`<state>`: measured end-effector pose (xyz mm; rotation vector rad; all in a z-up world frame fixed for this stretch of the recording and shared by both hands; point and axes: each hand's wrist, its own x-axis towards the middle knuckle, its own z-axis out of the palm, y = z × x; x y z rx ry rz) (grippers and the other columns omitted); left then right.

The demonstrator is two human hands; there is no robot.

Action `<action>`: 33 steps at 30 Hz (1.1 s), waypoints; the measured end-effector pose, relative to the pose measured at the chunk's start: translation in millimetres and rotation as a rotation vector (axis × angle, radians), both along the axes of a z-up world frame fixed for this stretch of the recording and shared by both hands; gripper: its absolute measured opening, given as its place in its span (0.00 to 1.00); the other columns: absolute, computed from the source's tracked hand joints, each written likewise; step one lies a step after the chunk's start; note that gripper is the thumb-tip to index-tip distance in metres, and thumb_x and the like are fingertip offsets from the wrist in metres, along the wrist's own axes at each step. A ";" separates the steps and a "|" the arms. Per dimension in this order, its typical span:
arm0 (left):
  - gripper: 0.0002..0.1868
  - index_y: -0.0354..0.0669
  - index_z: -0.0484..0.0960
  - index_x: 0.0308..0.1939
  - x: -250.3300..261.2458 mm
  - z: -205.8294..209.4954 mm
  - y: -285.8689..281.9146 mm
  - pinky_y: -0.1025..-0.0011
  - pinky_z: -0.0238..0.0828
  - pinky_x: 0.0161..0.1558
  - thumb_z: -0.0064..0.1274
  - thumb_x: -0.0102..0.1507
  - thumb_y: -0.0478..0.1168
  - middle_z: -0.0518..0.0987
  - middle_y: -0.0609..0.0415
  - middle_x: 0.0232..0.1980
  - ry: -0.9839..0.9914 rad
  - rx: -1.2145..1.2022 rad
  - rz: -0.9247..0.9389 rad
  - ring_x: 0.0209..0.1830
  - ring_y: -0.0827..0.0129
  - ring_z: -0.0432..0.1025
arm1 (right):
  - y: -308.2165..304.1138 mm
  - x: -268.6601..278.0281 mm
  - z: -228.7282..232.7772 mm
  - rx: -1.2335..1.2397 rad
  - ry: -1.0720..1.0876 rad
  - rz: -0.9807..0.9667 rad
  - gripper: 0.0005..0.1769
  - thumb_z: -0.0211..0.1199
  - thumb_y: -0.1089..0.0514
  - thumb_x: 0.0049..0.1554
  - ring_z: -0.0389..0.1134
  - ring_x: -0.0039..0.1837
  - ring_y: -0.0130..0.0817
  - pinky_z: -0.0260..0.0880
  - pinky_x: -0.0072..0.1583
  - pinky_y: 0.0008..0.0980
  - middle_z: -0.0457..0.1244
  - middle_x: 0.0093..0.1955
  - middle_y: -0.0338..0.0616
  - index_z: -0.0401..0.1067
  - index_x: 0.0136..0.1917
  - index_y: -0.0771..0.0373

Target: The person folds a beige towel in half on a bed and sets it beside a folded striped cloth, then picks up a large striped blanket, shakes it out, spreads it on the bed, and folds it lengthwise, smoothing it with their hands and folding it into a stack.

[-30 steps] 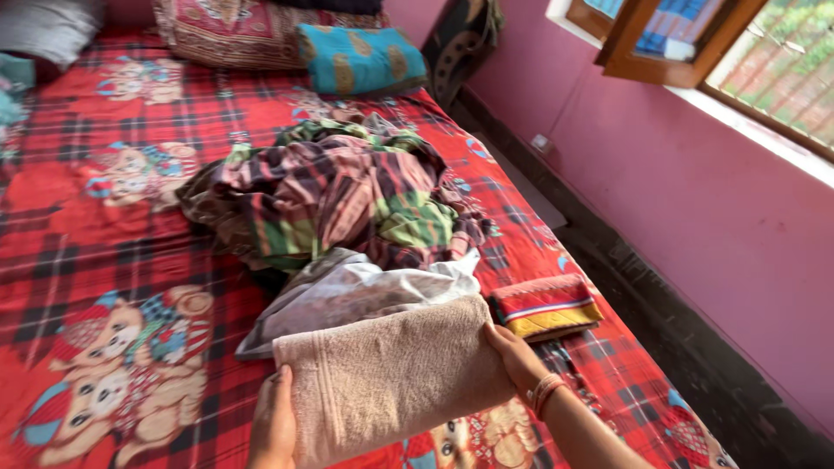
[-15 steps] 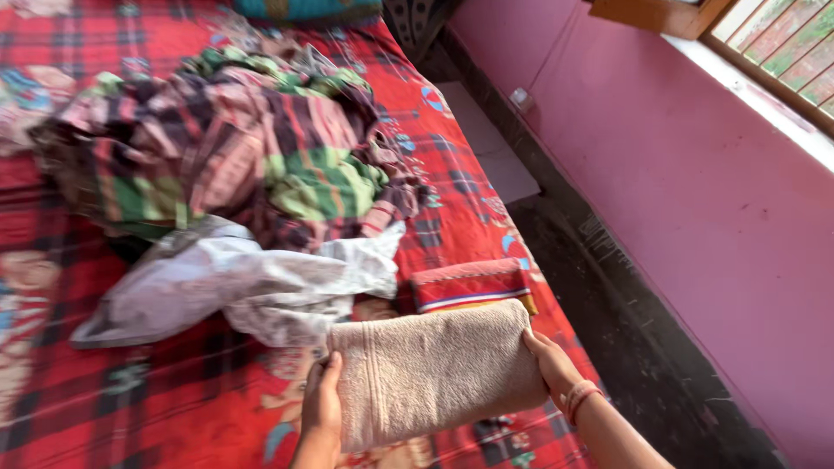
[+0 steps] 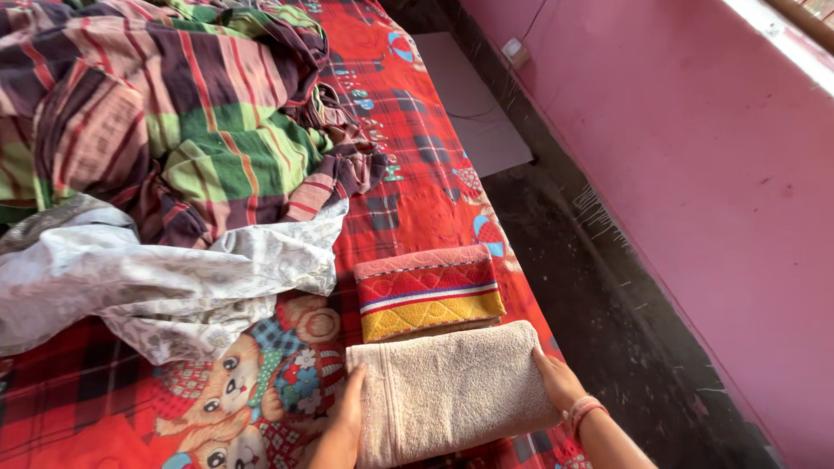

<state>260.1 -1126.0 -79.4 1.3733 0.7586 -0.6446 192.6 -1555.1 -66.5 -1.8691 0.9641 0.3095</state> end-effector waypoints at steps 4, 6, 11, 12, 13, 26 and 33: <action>0.51 0.50 0.60 0.78 -5.4 18.1 -2.6 0.55 0.48 0.74 0.42 0.60 0.75 0.59 0.47 0.80 0.044 0.142 -0.091 0.80 0.53 0.52 | 18.2 6.5 6.1 -0.034 -0.027 -0.077 0.41 0.47 0.32 0.64 0.68 0.64 0.37 0.61 0.66 0.33 0.69 0.62 0.51 0.71 0.66 0.71; 0.50 0.49 0.63 0.77 -9.1 32.2 -8.3 0.54 0.54 0.73 0.41 0.59 0.76 0.64 0.45 0.78 0.005 0.136 -0.039 0.77 0.52 0.58 | 30.1 10.5 21.6 -0.175 -0.034 -0.095 0.39 0.50 0.32 0.63 0.70 0.62 0.40 0.62 0.65 0.36 0.70 0.60 0.55 0.75 0.64 0.71; 0.44 0.43 0.72 0.67 -12.2 61.2 -26.3 0.56 0.63 0.67 0.38 0.62 0.72 0.76 0.41 0.67 -0.181 0.101 0.031 0.70 0.50 0.69 | 50.6 26.4 54.1 -0.257 -0.078 -0.176 0.36 0.50 0.33 0.63 0.72 0.60 0.47 0.67 0.64 0.41 0.73 0.54 0.61 0.78 0.59 0.68; 0.42 0.44 0.71 0.67 -10.2 65.8 -29.8 0.56 0.62 0.66 0.38 0.63 0.71 0.75 0.42 0.68 -0.170 0.096 0.033 0.70 0.51 0.68 | 50.6 29.5 58.9 -0.241 -0.047 -0.155 0.36 0.50 0.33 0.63 0.72 0.60 0.46 0.66 0.64 0.40 0.73 0.55 0.60 0.77 0.60 0.67; 0.41 0.43 0.71 0.68 -7.8 70.5 -31.9 0.55 0.63 0.66 0.38 0.65 0.70 0.75 0.40 0.67 -0.118 0.177 -0.002 0.69 0.48 0.68 | 52.1 28.8 63.0 -0.225 -0.016 -0.135 0.36 0.50 0.33 0.63 0.72 0.61 0.46 0.66 0.65 0.40 0.73 0.55 0.59 0.77 0.60 0.66; 0.41 0.41 0.52 0.78 -20.1 102.4 -50.2 0.53 0.33 0.77 0.39 0.66 0.59 0.52 0.45 0.82 -1.265 1.102 -0.753 0.82 0.56 0.45 | 154.9 12.6 115.6 -1.124 -0.324 0.792 0.35 0.42 0.32 0.63 0.38 0.83 0.44 0.32 0.77 0.55 0.42 0.84 0.42 0.50 0.81 0.37; 0.45 0.34 0.49 0.77 -5.6 75.2 -51.2 0.52 0.30 0.76 0.36 0.66 0.61 0.48 0.38 0.80 -1.266 1.028 -0.803 0.81 0.48 0.41 | 153.3 27.2 104.6 -0.959 -0.157 0.835 0.38 0.38 0.30 0.63 0.31 0.84 0.45 0.26 0.76 0.59 0.36 0.86 0.42 0.42 0.83 0.37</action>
